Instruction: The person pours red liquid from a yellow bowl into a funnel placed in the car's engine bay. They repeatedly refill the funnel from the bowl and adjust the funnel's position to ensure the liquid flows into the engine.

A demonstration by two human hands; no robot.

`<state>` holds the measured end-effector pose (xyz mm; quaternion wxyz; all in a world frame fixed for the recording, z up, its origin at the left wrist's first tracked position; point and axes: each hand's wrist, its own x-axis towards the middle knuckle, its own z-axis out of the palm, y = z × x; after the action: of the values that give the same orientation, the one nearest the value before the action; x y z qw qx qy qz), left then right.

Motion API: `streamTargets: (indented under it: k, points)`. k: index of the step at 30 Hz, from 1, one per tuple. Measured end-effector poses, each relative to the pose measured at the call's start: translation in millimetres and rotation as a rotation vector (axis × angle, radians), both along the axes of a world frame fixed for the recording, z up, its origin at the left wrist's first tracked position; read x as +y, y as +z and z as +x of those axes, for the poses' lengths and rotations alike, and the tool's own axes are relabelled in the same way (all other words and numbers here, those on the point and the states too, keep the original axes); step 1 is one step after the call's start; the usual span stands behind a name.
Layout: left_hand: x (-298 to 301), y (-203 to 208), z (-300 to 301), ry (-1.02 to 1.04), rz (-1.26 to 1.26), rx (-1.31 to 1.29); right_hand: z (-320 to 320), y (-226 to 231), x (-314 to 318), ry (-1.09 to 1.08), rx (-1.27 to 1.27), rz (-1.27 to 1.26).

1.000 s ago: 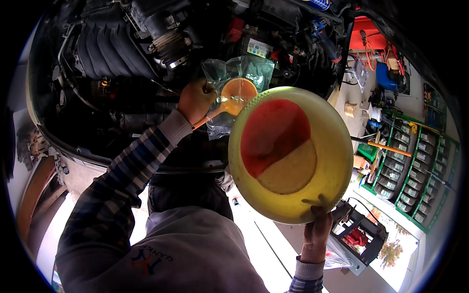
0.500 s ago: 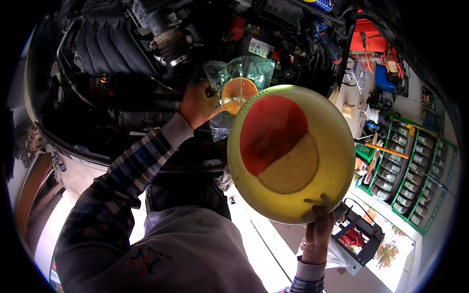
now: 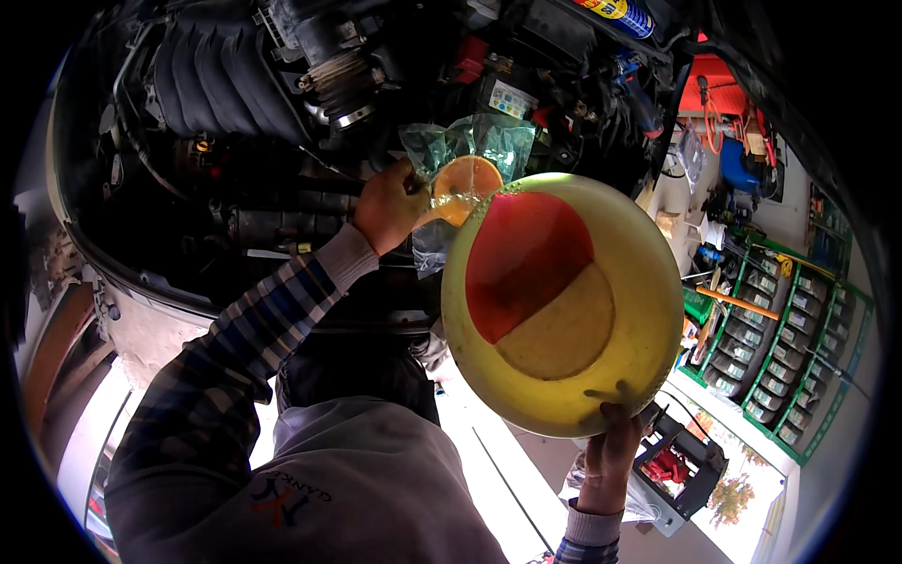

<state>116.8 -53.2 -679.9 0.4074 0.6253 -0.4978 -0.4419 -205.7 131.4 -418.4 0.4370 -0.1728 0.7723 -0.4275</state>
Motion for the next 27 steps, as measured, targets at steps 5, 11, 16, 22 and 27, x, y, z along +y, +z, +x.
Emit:
streamTargets:
  k: [5,11,16,22,27]
  points:
    - [3,-5,0,0.018,-0.068,-0.02,5,2,-4,0.003,0.019,0.02]
    - [3,4,3,0.001,-0.016,-0.015,2,1,-2,0.003,0.017,-0.004]
    - [4,1,2,0.017,-0.04,-0.002,10,3,-5,-0.003,0.032,-0.01]
    - [5,2,5,0.002,-0.012,0.017,10,3,-3,0.011,0.013,-0.017]
    - [5,5,8,-0.013,0.014,0.032,9,4,-1,-0.009,-0.006,0.0]
